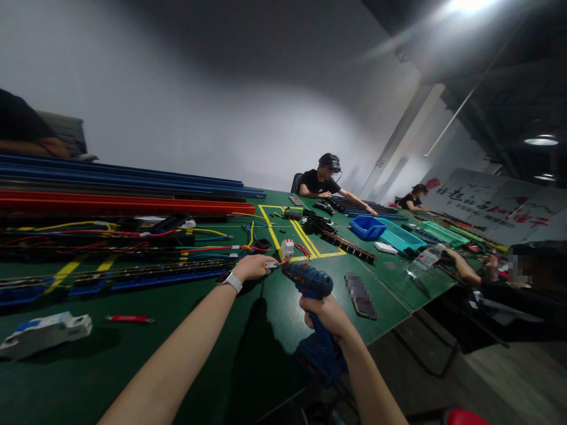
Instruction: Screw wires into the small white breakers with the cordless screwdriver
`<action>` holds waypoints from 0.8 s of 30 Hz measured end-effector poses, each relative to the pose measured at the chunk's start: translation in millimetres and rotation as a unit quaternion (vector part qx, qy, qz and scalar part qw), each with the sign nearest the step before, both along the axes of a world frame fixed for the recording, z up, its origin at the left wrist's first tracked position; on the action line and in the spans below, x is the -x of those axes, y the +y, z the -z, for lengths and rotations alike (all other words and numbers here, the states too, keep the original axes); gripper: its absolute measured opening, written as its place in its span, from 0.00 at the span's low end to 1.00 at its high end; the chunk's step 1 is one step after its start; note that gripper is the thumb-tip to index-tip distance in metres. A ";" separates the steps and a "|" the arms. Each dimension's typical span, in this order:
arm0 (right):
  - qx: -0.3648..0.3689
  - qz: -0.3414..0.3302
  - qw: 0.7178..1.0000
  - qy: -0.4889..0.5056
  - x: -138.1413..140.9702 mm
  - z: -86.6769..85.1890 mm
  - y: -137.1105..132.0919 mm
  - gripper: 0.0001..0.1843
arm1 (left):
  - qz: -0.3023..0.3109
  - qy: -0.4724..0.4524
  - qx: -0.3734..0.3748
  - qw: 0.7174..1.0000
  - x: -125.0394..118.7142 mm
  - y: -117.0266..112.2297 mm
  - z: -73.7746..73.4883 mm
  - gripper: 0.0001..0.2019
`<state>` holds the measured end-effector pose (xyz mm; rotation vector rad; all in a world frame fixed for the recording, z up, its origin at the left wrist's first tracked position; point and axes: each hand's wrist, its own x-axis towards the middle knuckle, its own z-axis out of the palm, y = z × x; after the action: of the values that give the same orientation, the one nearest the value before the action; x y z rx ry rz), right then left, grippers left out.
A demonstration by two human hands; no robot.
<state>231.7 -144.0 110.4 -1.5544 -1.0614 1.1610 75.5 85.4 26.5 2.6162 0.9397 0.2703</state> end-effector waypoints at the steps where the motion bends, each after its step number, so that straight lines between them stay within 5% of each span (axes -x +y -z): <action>1: 0.000 0.000 1.000 0.001 -0.4 -0.1 0.2 0.14 | -0.001 -0.001 0.000 1.000 -0.1 0.1 0.4 0.22; 24: -0.011 -0.033 0.999 -0.029 -9.2 6.3 -2.7 0.07 | -0.001 -0.018 0.005 1.000 -1.3 1.2 4.1 0.22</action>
<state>240.9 -146.6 104.1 -1.5537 -1.1675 1.1498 76.8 86.6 22.5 2.5923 0.9308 0.3103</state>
